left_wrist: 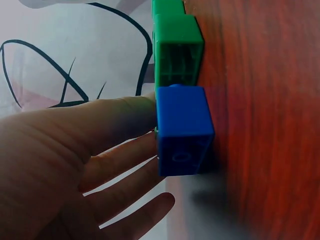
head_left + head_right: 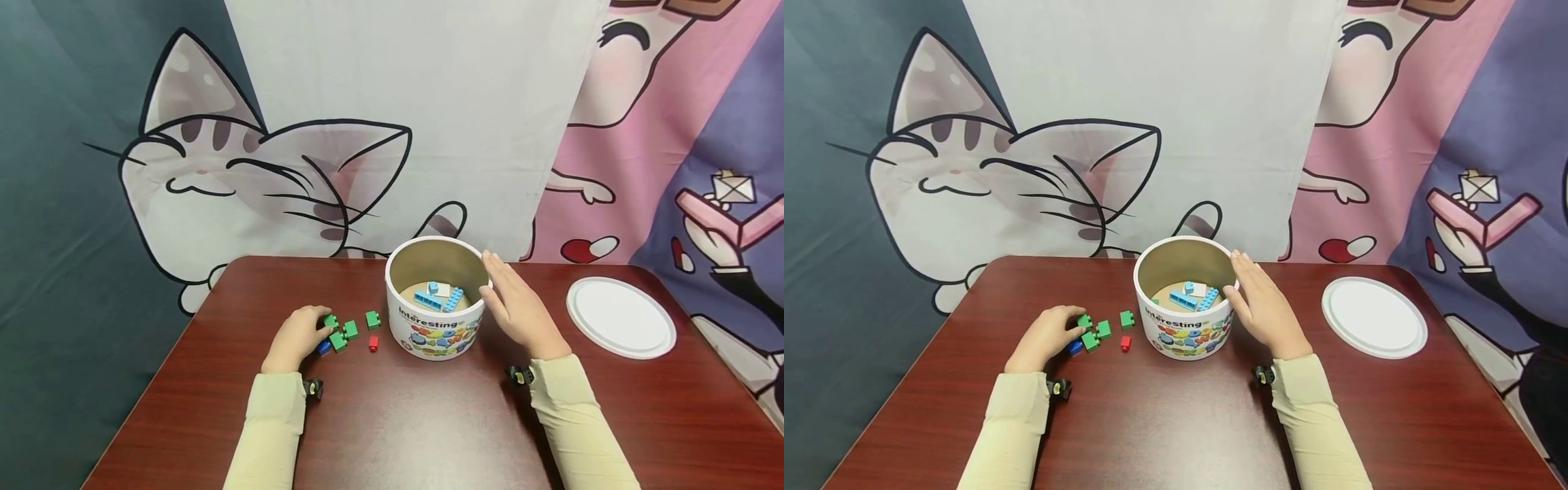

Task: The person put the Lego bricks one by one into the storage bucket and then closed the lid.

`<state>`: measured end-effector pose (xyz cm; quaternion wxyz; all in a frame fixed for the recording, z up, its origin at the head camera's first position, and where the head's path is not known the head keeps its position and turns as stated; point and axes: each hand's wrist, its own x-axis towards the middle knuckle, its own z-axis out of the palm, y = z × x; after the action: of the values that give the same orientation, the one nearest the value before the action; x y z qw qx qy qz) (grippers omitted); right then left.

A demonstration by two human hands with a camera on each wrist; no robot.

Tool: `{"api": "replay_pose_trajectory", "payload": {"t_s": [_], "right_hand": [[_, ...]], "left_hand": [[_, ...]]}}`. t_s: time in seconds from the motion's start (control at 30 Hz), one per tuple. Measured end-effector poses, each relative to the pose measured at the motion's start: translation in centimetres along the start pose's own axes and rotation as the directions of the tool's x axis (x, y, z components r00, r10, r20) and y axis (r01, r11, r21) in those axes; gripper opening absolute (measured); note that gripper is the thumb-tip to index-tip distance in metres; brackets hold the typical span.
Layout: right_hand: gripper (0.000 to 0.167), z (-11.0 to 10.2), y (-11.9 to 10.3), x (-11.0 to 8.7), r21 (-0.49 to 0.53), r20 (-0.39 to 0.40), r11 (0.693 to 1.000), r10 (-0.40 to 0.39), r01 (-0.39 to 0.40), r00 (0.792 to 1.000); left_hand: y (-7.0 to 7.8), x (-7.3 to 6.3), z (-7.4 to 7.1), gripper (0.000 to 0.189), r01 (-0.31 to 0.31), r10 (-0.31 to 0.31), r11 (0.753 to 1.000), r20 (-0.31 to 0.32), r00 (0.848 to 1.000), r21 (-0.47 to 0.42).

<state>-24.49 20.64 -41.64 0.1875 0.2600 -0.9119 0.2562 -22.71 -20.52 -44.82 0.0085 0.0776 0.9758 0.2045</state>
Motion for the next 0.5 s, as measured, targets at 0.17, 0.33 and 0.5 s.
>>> {"api": "replay_pose_trajectory", "payload": {"t_s": [0.17, 0.33, 0.5], "right_hand": [[0.06, 0.11, -0.03, -0.02, 0.006, -0.004, 1.0, 0.004, -0.004, 1.0], [0.059, 0.22, -0.02, -0.02, 0.014, -0.014, 1.0, 0.0, 0.0, 1.0], [0.059, 0.22, 0.04, -0.02, 0.02, -0.019, 1.0, 0.0, 0.0, 1.0]], "left_hand": [[-0.12, 0.05, 0.2, 0.038, -0.002, 0.001, 1.0, -0.008, 1.0, -0.002], [-0.02, 0.05, 0.2, 0.04, 0.006, -0.006, 1.0, -0.028, 1.0, -0.013], [0.41, 0.06, -0.21, 0.041, 0.003, -0.006, 0.998, -0.05, 0.999, -0.057]]}}
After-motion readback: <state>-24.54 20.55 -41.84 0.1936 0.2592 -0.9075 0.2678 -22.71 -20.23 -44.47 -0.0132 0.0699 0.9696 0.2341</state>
